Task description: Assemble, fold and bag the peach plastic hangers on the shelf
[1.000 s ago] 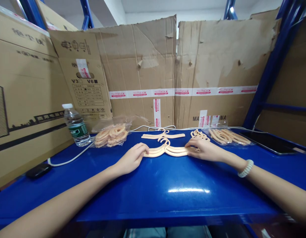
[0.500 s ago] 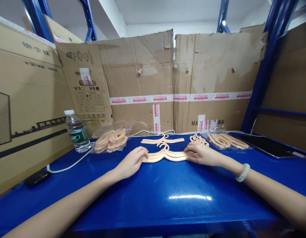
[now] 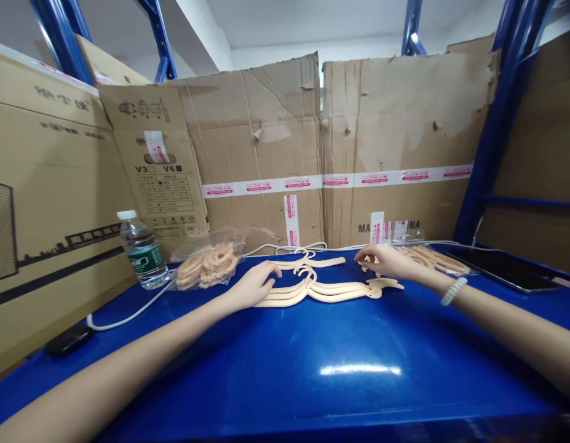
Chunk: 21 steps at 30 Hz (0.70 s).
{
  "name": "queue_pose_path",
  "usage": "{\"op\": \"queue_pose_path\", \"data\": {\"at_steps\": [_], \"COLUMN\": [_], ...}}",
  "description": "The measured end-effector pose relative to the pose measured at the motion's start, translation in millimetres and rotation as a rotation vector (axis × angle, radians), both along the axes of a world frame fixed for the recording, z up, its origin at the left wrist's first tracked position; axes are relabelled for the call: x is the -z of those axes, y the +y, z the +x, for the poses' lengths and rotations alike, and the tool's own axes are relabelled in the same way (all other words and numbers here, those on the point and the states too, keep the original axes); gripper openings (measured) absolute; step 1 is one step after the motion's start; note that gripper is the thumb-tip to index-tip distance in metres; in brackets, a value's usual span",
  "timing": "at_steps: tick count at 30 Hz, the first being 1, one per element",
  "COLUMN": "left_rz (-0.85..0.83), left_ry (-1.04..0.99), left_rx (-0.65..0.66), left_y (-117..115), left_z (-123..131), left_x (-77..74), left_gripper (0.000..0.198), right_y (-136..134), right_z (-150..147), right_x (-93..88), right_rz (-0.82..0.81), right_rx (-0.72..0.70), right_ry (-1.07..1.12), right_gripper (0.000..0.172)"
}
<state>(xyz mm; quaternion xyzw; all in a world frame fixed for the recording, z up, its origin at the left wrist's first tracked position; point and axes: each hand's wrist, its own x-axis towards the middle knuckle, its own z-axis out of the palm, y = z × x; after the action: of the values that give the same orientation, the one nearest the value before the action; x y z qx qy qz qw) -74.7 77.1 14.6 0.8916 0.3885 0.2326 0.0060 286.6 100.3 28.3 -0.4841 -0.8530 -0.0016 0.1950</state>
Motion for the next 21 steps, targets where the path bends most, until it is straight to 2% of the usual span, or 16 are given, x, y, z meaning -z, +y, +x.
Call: {"op": "queue_pose_path", "data": {"at_steps": [4, 7, 10, 13, 17, 21], "left_rz": [-0.009, -0.017, -0.028, -0.034, -0.042, 0.002], "left_ry": [0.049, 0.091, 0.125, 0.136, 0.126, 0.067], "left_rx": [-0.047, -0.067, -0.081, -0.085, -0.078, -0.072], "left_y": [31.1, 46.2, 54.5, 60.8, 69.9, 71.9], "left_z": [4.9, 10.9, 17.6, 23.6, 28.3, 27.7], "left_x": [4.8, 7.0, 8.8, 11.0, 13.3, 7.7], "left_gripper": [0.025, 0.025, 0.022, 0.018, 0.011, 0.011], "right_y": [17.4, 23.4, 23.7, 21.1, 20.4, 21.5], "right_z": [12.3, 15.3, 10.0, 2.3, -0.6, -0.5], "right_x": [-0.3, -1.8, -3.1, -3.9, -4.4, -4.1], "right_rz": [-0.02, 0.013, 0.05, 0.073, 0.156, 0.29], "right_rx": [-0.063, -0.135, -0.187, -0.226, -0.262, -0.172], "right_ry": [-0.095, -0.247, -0.388, -0.422, -0.286, 0.149], "right_gripper": [0.031, 0.04, 0.036, 0.028, 0.022, 0.019]}}
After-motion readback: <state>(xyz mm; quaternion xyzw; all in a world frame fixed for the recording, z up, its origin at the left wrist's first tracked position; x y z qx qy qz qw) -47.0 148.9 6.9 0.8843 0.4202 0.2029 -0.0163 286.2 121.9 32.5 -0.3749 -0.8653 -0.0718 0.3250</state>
